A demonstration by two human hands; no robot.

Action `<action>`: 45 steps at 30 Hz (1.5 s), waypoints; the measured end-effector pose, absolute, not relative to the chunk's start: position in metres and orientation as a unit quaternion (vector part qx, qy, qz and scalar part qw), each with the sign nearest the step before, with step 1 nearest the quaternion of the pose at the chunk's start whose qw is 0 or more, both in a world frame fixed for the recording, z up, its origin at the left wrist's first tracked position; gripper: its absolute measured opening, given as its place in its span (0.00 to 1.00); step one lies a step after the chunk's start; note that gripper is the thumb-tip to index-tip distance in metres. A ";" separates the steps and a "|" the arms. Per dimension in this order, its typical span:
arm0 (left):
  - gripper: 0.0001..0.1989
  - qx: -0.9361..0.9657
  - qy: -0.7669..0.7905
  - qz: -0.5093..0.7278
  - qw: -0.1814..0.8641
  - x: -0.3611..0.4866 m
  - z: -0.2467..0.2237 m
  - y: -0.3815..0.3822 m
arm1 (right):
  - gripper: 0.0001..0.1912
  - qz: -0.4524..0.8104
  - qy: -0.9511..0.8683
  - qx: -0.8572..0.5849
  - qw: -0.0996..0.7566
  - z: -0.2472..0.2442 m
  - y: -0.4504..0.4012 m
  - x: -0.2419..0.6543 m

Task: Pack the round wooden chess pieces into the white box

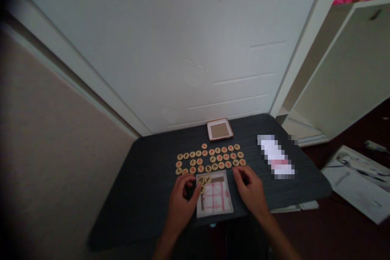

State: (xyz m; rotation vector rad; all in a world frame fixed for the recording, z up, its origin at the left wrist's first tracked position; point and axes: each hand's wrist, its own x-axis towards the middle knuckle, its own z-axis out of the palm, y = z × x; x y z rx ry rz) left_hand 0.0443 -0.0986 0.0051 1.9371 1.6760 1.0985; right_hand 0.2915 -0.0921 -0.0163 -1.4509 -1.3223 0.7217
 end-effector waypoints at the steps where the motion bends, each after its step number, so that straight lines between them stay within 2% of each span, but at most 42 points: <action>1: 0.09 0.701 0.583 0.376 0.163 0.046 0.009 -0.098 | 0.15 0.308 -0.547 -0.601 0.495 -0.017 -0.092 0.291; 4: 0.10 0.755 0.560 0.320 0.117 0.053 0.023 -0.093 | 0.15 0.319 -0.563 -0.603 0.467 -0.016 -0.094 0.287; 11: 0.07 0.811 0.533 0.231 0.076 0.067 0.030 -0.080 | 0.11 0.285 -0.647 -0.570 0.419 -0.009 -0.095 0.281; 22: 0.08 0.804 0.548 0.229 0.044 0.068 0.015 -0.080 | 0.08 0.230 -0.722 -0.544 0.361 -0.020 -0.093 0.281; 45: 0.07 0.787 0.575 0.223 -0.003 0.075 0.018 -0.085 | 0.07 0.231 -0.722 -0.546 0.356 -0.019 -0.094 0.280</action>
